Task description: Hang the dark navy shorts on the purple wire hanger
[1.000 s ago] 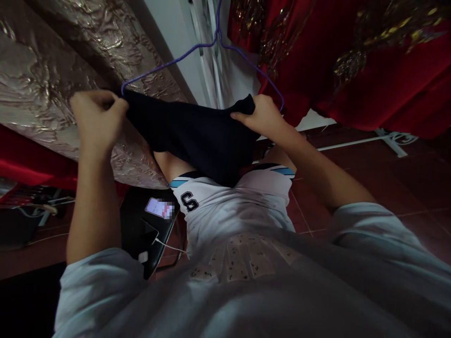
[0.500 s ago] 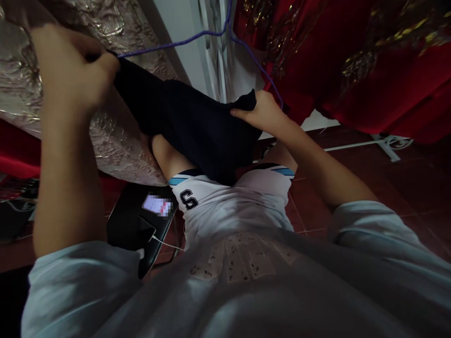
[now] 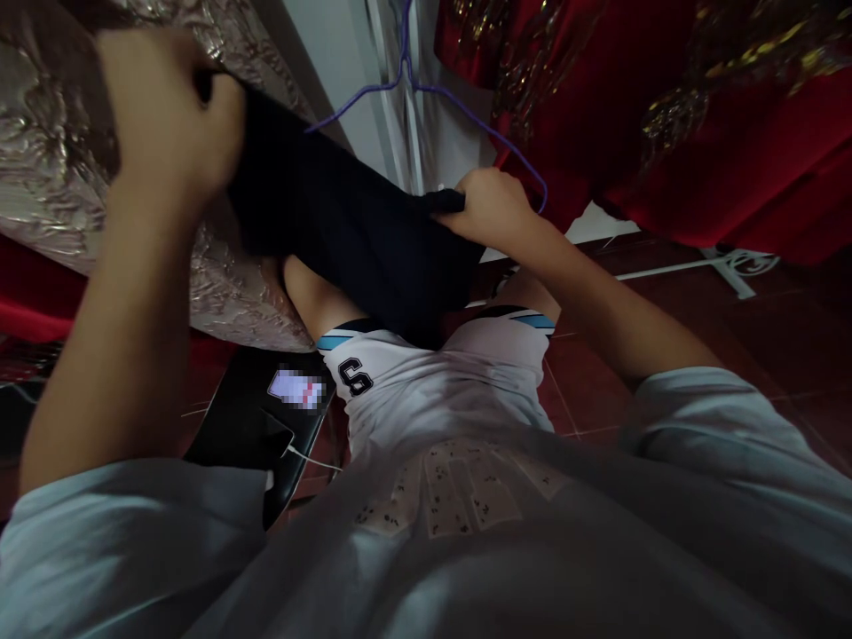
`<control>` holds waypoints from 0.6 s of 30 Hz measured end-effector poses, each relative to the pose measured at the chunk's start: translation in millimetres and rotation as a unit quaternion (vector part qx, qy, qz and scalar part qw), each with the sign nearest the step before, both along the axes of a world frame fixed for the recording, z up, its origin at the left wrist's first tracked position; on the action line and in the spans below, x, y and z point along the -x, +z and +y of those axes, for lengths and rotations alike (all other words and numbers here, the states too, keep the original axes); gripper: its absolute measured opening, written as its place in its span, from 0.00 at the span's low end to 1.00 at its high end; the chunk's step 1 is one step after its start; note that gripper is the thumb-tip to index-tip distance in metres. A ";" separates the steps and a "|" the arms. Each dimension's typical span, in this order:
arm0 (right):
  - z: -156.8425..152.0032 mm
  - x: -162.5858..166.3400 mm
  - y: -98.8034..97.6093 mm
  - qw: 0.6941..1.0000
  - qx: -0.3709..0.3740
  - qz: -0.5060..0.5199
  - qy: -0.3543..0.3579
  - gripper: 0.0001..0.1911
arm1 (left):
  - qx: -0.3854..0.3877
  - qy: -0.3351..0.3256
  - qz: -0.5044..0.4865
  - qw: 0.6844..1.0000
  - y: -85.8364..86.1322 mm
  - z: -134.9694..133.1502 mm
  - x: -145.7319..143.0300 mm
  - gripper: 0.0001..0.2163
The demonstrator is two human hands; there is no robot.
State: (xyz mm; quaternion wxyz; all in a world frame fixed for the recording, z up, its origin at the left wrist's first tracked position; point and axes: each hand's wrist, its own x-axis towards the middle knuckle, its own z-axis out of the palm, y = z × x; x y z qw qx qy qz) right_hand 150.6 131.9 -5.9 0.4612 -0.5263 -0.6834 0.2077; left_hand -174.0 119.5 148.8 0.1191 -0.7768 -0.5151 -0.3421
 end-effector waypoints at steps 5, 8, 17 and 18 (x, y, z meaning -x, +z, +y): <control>-28.4 -0.5 13.3 0.984 -0.001 -0.177 -0.036 0.17 | 0.094 -0.105 0.031 0.990 -39.4 21.5 -45.8 0.12; -43.5 -5.1 18.9 0.965 -0.013 -0.258 -0.048 0.12 | 0.088 -0.177 0.021 0.980 -60.4 37.7 -42.8 0.23; -56.3 -91.9 23.1 0.983 -0.127 0.030 -0.129 0.21 | 0.101 -0.177 0.031 0.978 -45.0 41.6 -19.6 0.17; -53.6 -101.5 26.1 0.991 -0.076 0.054 -0.092 0.13 | 0.098 -0.167 0.031 0.981 -43.5 41.1 -18.5 0.17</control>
